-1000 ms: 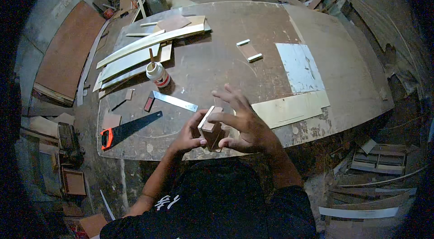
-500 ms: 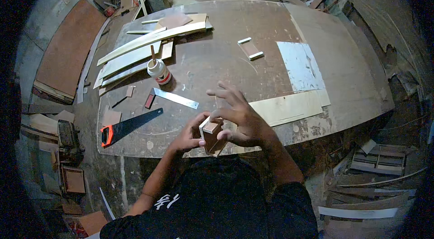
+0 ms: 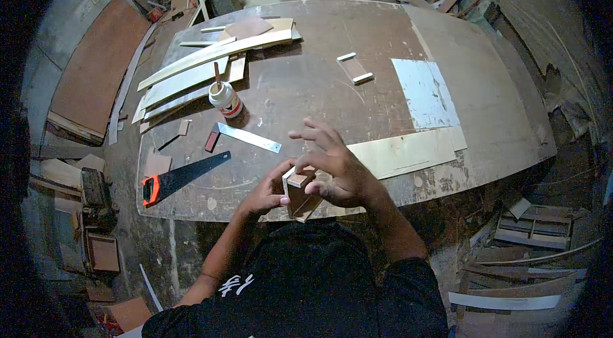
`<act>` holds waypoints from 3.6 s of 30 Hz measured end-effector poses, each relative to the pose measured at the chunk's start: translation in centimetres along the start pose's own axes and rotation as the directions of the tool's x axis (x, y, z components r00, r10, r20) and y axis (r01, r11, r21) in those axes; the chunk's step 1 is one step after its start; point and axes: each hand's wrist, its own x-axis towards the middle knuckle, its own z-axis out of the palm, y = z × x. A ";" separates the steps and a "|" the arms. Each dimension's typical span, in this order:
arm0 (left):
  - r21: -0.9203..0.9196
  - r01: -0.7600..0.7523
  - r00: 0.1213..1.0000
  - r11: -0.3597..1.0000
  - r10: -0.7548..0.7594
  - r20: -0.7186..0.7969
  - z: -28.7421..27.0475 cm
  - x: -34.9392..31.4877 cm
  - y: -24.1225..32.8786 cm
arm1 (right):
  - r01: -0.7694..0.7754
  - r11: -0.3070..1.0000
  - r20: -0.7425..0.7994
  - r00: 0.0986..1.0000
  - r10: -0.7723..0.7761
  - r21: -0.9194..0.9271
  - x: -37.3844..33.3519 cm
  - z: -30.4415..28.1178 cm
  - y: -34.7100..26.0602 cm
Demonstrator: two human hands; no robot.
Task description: Assemble and sand small wooden components for a project at a workbench.
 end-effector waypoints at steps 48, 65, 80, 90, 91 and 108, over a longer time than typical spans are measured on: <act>-0.039 0.026 1.000 0.999 -0.025 0.006 -0.8 0.2 -1.4 | 0.043 0.995 -0.085 0.996 -0.035 0.090 1.5 -0.4 1.5; 0.000 0.071 0.997 0.997 -0.071 0.019 -1.1 1.0 -0.8 | -0.018 0.999 -0.033 0.999 0.017 -0.039 1.3 -0.8 3.7; -0.352 0.072 0.997 0.933 -0.081 -0.010 -2.8 1.3 -3.6 | -0.076 0.995 -0.098 0.993 0.069 -0.068 0.8 -1.3 5.4; -0.658 -0.028 0.999 0.753 0.006 -0.036 -3.0 1.3 -4.6 | -0.143 0.961 -0.176 0.966 0.187 0.236 -0.3 -0.7 4.0; -0.628 -0.046 0.998 0.777 0.013 -0.058 -2.7 1.4 -4.5 | -0.188 0.955 -0.161 0.960 0.228 0.231 -0.5 -0.6 3.9; -0.471 0.026 0.976 0.882 -0.125 -0.180 -0.8 1.3 -3.3 | -0.374 0.917 -0.038 0.927 0.373 -0.136 -1.7 -0.3 0.9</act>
